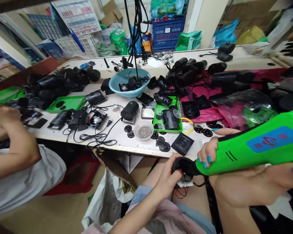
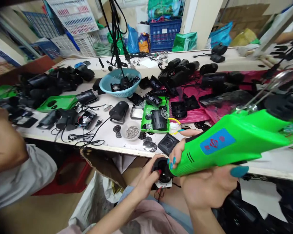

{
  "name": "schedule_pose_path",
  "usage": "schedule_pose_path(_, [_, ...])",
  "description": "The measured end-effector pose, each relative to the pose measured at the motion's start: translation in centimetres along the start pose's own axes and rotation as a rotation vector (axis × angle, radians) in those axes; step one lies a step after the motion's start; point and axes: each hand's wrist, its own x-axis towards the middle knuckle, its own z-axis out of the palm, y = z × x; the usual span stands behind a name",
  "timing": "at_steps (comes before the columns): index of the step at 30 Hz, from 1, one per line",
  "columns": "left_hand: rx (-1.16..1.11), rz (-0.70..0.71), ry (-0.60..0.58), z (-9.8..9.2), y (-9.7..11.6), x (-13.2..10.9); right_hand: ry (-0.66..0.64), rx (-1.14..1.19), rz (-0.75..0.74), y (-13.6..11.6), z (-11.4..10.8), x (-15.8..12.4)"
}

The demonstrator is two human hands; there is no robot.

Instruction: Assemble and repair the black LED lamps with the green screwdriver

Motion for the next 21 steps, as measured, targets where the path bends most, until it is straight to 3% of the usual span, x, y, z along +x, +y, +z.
schedule_pose_path(2, [-0.03,-0.045,-0.031,0.0,0.1,0.0,-0.003,0.009,-0.034,-0.6,1.0,-0.4])
schedule_pose_path(7, [-0.079,-0.084,-0.009,-0.2,-0.8,0.3,0.254,-0.04,-0.07,-1.9,4.4,-1.1])
schedule_pose_path(11, [-0.083,-0.042,-0.047,-0.3,-1.7,0.6,0.27,-0.059,-0.084,-2.1,5.1,-1.4])
schedule_pose_path(15, [-0.101,-0.053,-0.023,-0.8,-2.2,0.5,0.33,-0.13,-0.214,-2.9,4.1,-0.5])
schedule_pose_path(18, [-0.143,-0.12,-0.002,-1.2,-2.3,0.4,0.461,-0.333,-0.397,-3.3,1.8,1.1])
schedule_pose_path(21, [-0.181,-0.183,0.024,-1.3,-2.2,0.3,0.466,-0.556,-0.426,-3.1,-0.9,1.7])
